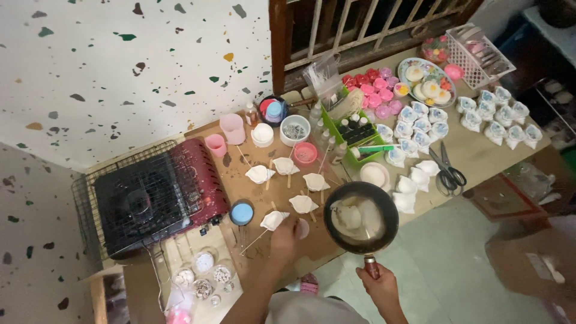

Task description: Assembling and decorating small floral wax items by dipping them in melted wax and powder

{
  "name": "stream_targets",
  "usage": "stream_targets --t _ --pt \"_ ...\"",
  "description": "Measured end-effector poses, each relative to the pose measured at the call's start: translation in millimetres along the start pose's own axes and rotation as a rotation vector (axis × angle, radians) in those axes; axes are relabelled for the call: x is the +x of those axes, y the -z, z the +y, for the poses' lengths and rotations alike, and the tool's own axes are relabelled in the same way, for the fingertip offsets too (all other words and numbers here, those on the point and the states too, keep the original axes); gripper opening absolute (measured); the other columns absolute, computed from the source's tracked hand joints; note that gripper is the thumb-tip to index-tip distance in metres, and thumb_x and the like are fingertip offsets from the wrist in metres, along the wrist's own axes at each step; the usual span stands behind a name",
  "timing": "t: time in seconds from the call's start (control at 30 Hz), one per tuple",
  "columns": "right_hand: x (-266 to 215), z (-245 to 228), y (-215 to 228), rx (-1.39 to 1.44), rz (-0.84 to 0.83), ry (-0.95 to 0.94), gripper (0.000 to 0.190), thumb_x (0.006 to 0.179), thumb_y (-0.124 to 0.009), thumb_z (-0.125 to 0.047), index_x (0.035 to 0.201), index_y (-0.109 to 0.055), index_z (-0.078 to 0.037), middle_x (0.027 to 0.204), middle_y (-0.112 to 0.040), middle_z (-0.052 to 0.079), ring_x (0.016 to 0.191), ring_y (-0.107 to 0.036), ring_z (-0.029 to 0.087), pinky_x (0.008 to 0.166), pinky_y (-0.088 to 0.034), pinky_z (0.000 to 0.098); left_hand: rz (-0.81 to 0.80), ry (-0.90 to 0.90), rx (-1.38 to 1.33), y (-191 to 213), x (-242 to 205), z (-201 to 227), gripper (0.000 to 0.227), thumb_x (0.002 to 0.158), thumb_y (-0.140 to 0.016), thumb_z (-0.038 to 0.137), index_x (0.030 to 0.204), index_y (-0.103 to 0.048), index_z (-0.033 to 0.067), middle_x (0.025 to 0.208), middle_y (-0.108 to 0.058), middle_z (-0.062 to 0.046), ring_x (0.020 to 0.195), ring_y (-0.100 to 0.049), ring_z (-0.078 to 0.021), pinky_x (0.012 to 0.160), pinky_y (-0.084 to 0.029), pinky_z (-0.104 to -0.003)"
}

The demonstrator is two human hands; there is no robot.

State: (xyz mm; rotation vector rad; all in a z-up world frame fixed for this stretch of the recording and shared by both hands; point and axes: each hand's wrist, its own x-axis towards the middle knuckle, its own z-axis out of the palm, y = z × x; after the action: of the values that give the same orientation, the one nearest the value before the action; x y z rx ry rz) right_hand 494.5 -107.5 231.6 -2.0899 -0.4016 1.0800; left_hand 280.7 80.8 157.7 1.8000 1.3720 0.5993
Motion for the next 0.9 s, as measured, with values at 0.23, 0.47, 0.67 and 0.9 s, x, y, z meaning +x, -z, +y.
stream_targets --t 0.23,0.47,0.67,0.9 --pt "9.7 19.0 -29.1 -0.1 0.03 0.086 0.026 0.081 -0.082 -0.011 0.067 -0.065 0.002 0.053 -0.056 0.009 0.052 -0.05 0.02 0.055 -0.044 0.0311 0.256 0.065 -0.253 54.8 -2.6 20.2 0.019 0.091 -0.063 0.014 0.103 -0.072 0.0017 0.092 -0.074 -0.012 0.076 -0.067 -0.0263 0.073 -0.055 -0.036" --pt "16.5 29.0 -47.6 -0.215 0.057 0.241 0.032 0.078 -0.083 -0.014 0.063 -0.06 0.001 0.053 -0.056 0.007 0.053 -0.052 0.019 0.056 -0.046 0.0303 0.298 0.123 -0.247 68.8 -6.3 19.2 0.023 0.095 -0.062 0.018 0.102 -0.075 0.0009 0.075 -0.071 -0.008 0.059 -0.059 -0.0187 0.059 -0.05 -0.032" --pt "24.4 38.8 -58.1 -0.282 0.087 0.326 0.028 0.077 -0.083 -0.017 0.067 -0.063 0.0 0.054 -0.053 0.004 0.054 -0.046 0.017 0.056 -0.045 0.03 0.305 0.121 -0.315 77.9 -13.0 33.4 0.021 0.096 -0.061 0.016 0.096 -0.075 -0.0004 0.068 -0.069 -0.007 0.056 -0.058 -0.018 0.056 -0.049 -0.031" --pt "19.4 26.6 -67.2 -0.393 0.128 0.425 0.027 0.075 -0.081 -0.021 0.069 -0.064 -0.001 0.053 -0.054 0.005 0.053 -0.046 0.02 0.057 -0.046 0.0325 0.274 0.106 -0.29 65.5 -11.6 14.4 0.023 0.095 -0.059 0.018 0.097 -0.073 0.0003 0.072 -0.068 -0.009 0.059 -0.058 -0.0216 0.059 -0.049 -0.034"
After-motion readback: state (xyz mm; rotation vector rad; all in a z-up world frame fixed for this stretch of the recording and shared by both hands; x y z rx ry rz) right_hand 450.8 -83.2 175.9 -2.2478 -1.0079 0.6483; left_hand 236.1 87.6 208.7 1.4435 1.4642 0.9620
